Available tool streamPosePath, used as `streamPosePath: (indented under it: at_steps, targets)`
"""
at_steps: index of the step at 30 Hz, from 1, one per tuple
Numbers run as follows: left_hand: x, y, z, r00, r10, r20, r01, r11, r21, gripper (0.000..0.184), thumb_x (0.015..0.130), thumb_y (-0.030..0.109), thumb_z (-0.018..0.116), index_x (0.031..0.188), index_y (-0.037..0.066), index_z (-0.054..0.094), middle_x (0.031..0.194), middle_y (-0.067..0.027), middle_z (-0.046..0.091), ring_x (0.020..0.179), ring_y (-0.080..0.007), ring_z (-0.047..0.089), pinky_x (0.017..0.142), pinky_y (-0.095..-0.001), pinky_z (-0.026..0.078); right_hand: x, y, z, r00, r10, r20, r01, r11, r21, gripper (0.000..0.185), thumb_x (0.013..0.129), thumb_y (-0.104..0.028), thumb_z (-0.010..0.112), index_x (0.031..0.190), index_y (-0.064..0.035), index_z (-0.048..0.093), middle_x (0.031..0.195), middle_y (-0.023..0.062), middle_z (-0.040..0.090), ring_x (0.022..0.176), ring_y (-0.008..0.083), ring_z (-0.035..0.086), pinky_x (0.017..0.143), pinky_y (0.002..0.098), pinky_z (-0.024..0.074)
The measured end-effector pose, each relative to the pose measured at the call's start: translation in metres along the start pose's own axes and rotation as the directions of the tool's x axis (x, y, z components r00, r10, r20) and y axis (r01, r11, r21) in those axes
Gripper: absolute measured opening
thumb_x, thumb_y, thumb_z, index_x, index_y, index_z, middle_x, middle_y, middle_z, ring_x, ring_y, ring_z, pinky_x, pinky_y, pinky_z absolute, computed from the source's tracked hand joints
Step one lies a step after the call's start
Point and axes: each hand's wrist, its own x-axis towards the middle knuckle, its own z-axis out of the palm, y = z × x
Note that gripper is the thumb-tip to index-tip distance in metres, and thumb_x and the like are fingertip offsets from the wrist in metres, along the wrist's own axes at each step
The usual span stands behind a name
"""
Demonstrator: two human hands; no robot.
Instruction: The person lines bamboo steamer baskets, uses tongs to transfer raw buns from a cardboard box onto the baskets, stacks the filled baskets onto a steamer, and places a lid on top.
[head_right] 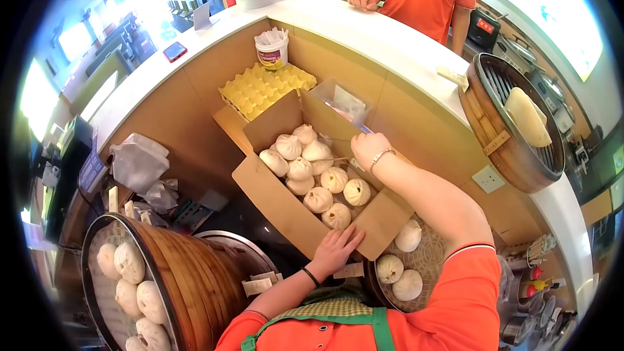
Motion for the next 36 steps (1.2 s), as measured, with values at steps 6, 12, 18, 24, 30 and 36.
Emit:
streamPosePath:
  at_steps: [6,12,18,24,30,36]
  targets:
    - [0.0,0.0,0.002,0.999,0.025,-0.019,-0.025,1.0,0.017,0.054,0.076,0.013,0.047,0.13,0.012,0.046,0.123,-0.0117,0.05,0.095,-0.0234,0.053,0.091,-0.0352,0.04,0.034,-0.003,-0.001,0.997,-0.038,0.066,0.035,0.999,0.039,0.018,0.08,-0.014,0.052,0.092,-0.0031,0.061,0.086,0.0133,0.065,0.079,0.027,0.065,0.067,0.0382,0.0517]
    - [-0.002,-0.001,0.007,0.999,0.024,-0.032,-0.024,1.0,-0.017,0.053,0.075,0.011,0.048,0.128,0.013,0.048,0.124,-0.0126,0.05,0.095,-0.0241,0.054,0.09,-0.0352,0.04,-0.016,0.03,-0.017,0.981,0.033,0.191,-0.07,0.979,0.191,0.029,0.084,-0.029,0.056,0.1,-0.006,0.06,0.086,0.0128,0.066,0.08,0.0294,0.064,0.068,0.0397,0.0511]
    - [-0.001,-0.003,0.013,0.996,-0.01,0.086,0.016,0.997,-0.07,0.048,0.072,0.006,0.052,0.12,0.011,0.051,0.115,-0.015,0.052,0.089,-0.0315,0.054,0.08,-0.042,0.044,-0.174,0.042,0.007,0.963,0.268,-0.014,-0.225,0.834,0.504,0.04,0.084,-0.043,0.056,0.108,-0.0101,0.057,0.09,0.0114,0.064,0.082,0.0292,0.062,0.067,0.0401,0.0489]
    - [0.005,0.001,0.01,0.997,0.003,0.071,-0.003,1.0,0.004,0.051,0.074,0.007,0.051,0.124,0.013,0.052,0.123,-0.0157,0.05,0.096,-0.0328,0.053,0.091,-0.0449,0.04,-0.434,-0.002,0.014,0.636,0.747,0.193,-0.749,0.539,0.385,0.042,0.08,-0.04,0.061,0.111,-0.0132,0.054,0.085,0.0099,0.062,0.077,0.0288,0.061,0.063,0.0386,0.0477]
    - [0.004,0.004,0.008,0.996,0.035,0.082,-0.036,0.999,0.01,0.056,0.072,0.007,0.053,0.128,0.011,0.048,0.125,-0.0158,0.048,0.102,-0.0351,0.05,0.094,-0.0462,0.037,-0.549,-0.074,0.033,0.533,0.812,0.239,-0.838,0.545,0.018,0.044,0.075,-0.035,0.066,0.112,-0.0151,0.051,0.076,0.0069,0.056,0.069,0.0257,0.058,0.057,0.0369,0.0456]
    - [0.003,0.004,0.005,0.988,0.014,0.154,-0.017,1.0,0.016,0.062,0.072,0.007,0.054,0.133,0.011,0.043,0.13,-0.0165,0.044,0.105,-0.0368,0.047,0.095,-0.0468,0.035,-0.572,-0.091,-0.002,0.572,0.698,0.431,-0.792,0.607,0.068,0.053,0.075,-0.042,0.065,0.116,-0.0125,0.049,0.078,0.0082,0.055,0.069,0.0263,0.058,0.057,0.0387,0.046]
